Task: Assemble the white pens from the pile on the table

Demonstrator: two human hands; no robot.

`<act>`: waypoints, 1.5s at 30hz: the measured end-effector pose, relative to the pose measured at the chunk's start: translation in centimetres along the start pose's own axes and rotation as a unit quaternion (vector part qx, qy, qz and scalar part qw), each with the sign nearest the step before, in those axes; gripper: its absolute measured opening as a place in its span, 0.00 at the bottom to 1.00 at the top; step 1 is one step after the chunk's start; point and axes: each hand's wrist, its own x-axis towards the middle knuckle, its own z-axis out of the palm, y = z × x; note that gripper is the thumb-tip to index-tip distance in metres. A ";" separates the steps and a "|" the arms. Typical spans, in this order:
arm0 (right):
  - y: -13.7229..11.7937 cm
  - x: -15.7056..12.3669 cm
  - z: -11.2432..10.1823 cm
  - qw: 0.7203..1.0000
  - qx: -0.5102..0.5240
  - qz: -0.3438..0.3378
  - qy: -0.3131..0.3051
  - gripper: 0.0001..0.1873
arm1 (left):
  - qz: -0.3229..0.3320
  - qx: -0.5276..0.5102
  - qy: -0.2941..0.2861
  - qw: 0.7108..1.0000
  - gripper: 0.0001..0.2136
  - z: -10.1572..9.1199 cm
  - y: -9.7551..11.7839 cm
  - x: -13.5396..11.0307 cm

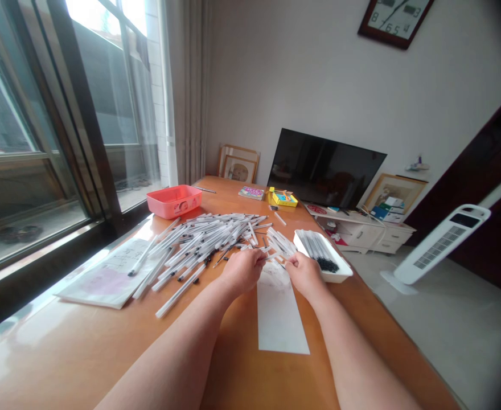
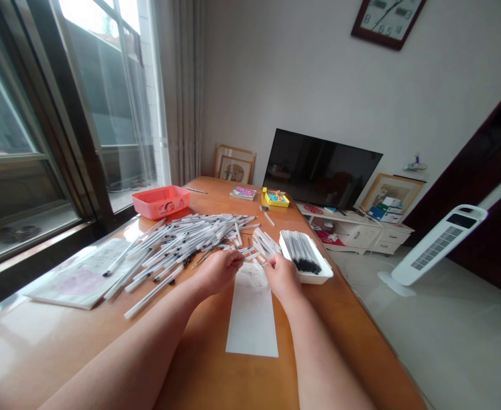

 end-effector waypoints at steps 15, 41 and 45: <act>-2.9 -0.8 -3.4 0.897 0.429 0.088 -0.063 0.16 | 0.006 -0.052 -0.004 0.999 0.11 0.2 0.2 0.1; -3.0 -0.9 -3.1 0.919 0.383 0.049 -0.075 0.18 | -0.004 -0.063 -0.008 0.998 0.10 -0.2 1.0 -0.1; -3.0 -0.9 -3.1 0.918 0.386 0.047 -0.080 0.18 | 0.004 -0.064 -0.006 0.998 0.11 0.1 0.8 0.0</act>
